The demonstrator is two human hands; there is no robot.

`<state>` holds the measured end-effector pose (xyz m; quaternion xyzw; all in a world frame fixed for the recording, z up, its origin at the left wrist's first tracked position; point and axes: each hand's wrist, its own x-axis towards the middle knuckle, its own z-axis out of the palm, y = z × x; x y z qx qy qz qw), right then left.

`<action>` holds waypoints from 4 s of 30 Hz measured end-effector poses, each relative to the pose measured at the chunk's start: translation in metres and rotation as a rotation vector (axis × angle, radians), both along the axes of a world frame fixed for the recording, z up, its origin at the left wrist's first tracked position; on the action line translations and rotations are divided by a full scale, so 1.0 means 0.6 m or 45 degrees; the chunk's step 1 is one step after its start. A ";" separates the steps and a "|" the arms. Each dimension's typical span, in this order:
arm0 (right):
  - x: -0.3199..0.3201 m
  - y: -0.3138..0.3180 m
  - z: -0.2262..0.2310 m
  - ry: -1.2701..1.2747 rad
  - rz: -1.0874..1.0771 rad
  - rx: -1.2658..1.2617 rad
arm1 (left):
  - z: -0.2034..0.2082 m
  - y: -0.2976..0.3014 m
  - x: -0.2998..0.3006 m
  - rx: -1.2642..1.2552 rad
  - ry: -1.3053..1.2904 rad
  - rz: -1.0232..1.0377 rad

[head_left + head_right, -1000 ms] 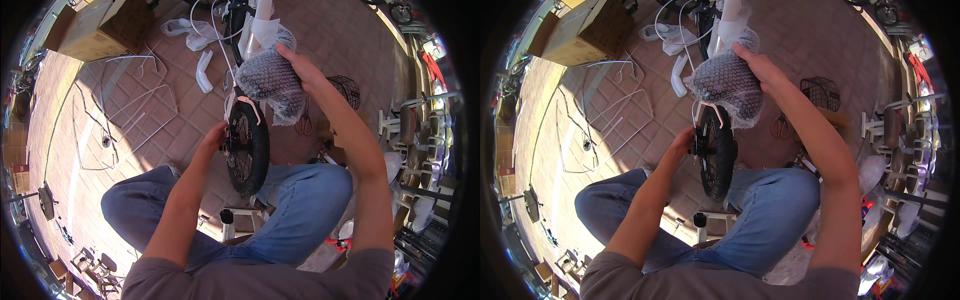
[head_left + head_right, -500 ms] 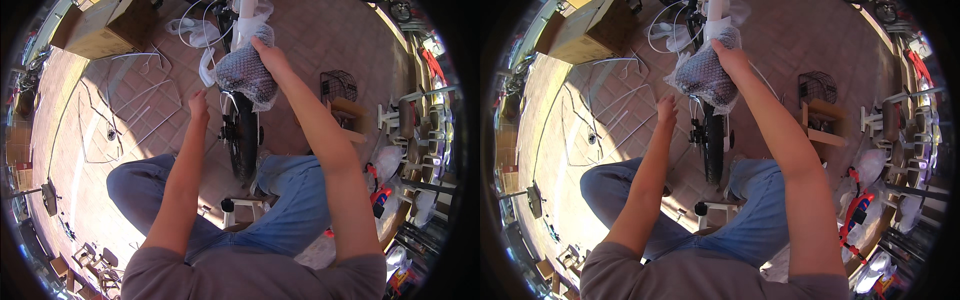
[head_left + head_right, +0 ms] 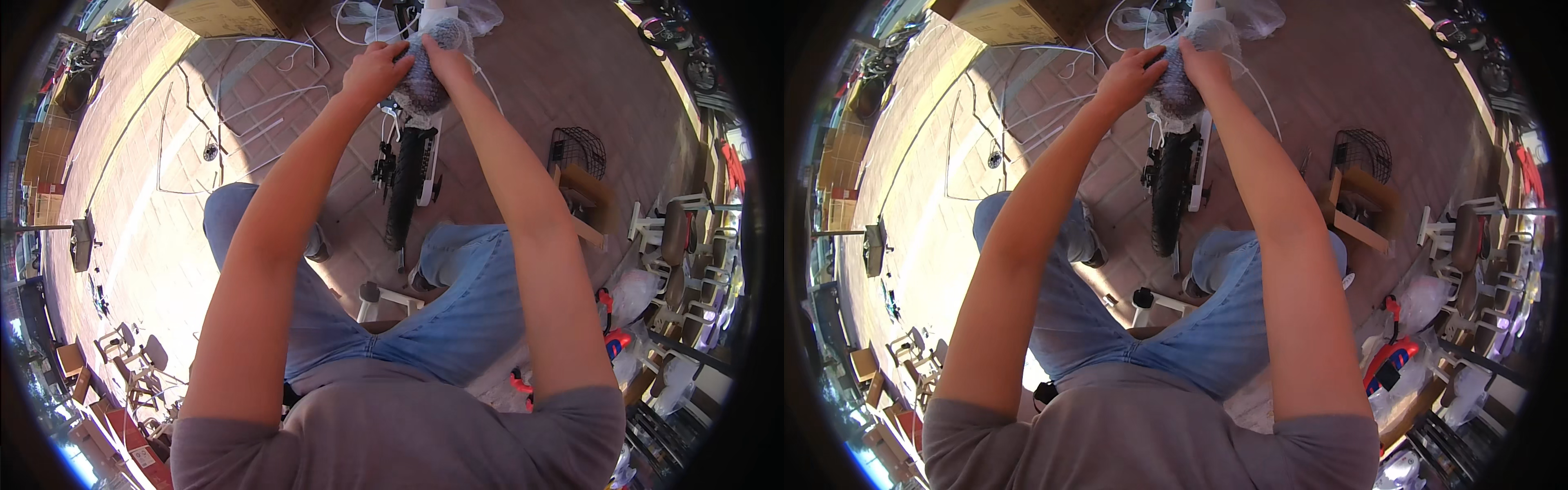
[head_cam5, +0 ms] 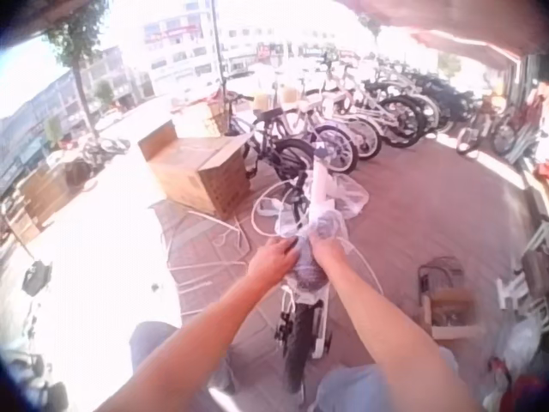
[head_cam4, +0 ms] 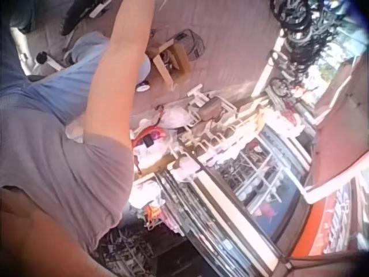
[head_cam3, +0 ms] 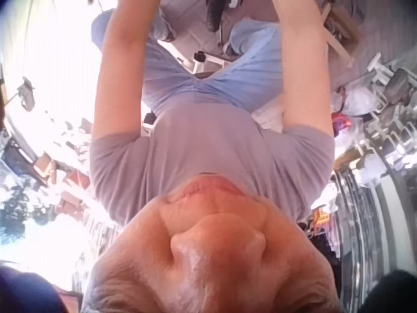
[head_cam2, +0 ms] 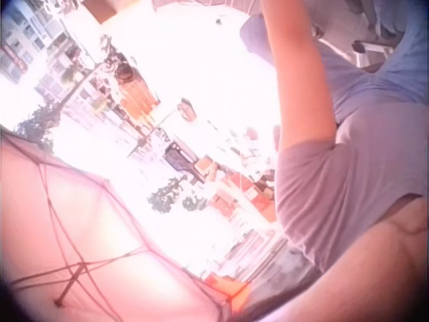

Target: The person is assembling a white bicycle. They use scissors to cut protective wrapping and tape, open a cardboard box to retrieve reflectors, and apply yellow tape to the reflectors. The person then handles the bicycle frame and wheels.

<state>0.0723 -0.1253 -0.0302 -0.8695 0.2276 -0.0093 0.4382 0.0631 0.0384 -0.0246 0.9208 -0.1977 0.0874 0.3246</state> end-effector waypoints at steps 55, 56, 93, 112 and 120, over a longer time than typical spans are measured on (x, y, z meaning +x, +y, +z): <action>-0.109 -0.106 0.008 -0.251 0.044 0.161 | -0.056 0.166 0.248 0.349 0.216 0.554; -0.109 -0.104 0.008 -0.260 0.057 0.142 | -0.056 0.186 0.254 0.278 0.166 0.638; -0.038 -0.003 0.014 -0.311 0.126 -0.075 | -0.182 0.086 0.026 0.181 1.090 -0.354; 0.050 -0.073 -0.026 -0.412 0.075 0.135 | -0.006 -0.035 0.091 -0.098 -0.379 -0.366; -0.161 -0.147 -0.247 0.520 -0.269 0.893 | -0.021 -0.021 0.142 -0.334 -0.283 -0.351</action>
